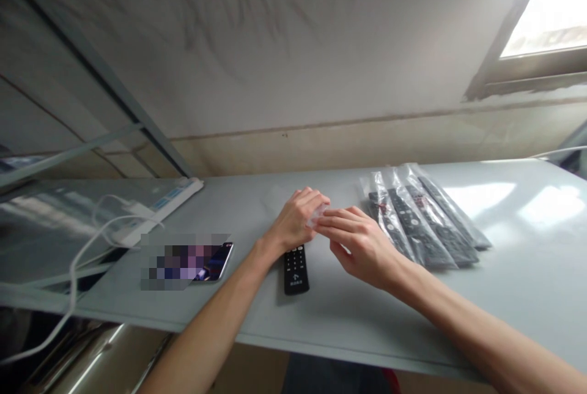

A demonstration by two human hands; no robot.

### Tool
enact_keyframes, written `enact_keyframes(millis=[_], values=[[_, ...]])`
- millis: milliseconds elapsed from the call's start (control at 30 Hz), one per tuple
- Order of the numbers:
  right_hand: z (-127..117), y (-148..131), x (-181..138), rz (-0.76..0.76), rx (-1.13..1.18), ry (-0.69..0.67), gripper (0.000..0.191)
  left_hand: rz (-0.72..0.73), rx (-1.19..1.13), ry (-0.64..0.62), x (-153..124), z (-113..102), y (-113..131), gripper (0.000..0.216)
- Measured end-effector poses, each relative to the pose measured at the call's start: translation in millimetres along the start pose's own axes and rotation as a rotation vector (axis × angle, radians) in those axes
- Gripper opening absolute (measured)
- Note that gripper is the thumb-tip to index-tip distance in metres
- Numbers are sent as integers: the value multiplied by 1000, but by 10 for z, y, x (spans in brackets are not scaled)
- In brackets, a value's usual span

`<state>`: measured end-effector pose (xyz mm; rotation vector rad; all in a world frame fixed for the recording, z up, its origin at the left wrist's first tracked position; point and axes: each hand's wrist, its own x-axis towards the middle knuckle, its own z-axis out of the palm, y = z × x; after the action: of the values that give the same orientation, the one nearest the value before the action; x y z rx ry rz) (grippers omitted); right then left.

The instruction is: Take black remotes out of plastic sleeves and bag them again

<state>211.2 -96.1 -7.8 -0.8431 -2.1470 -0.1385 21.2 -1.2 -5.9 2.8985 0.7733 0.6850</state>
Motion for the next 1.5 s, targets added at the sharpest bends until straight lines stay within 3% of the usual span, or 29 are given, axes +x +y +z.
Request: enact_keyframes(millis=[200,467,533,667,800,1000,1233,1367,1500], values=[[52,56,-29,119,37,-93,47,27,-59,3,-1,29,-7,4],[-87,-19,-14,181,79,162,51,-175,-44,51,-21,78,-66,17],[-84,-71,-4,125,145,90,52,-195,-105,21,-32,122,-42,24],[11,-187,-20,-12,202,-243,48,-277,-132,69,-28,220,4,24],[52,-256,-16,-37,74,-353,30,-314,-104,142,-4,249,-27,26],[13,-156,-28,96,49,-368,24,-223,-100,133,1,142,-124,22],[47,55,-119,333,-108,-354,54,-227,-171,245,-33,96,-182,19],[10,138,-115,466,-23,-318,39,-235,-257,337,-41,135,-215,26],[-14,192,-112,502,27,-324,26,-260,-246,310,-36,197,-229,30]])
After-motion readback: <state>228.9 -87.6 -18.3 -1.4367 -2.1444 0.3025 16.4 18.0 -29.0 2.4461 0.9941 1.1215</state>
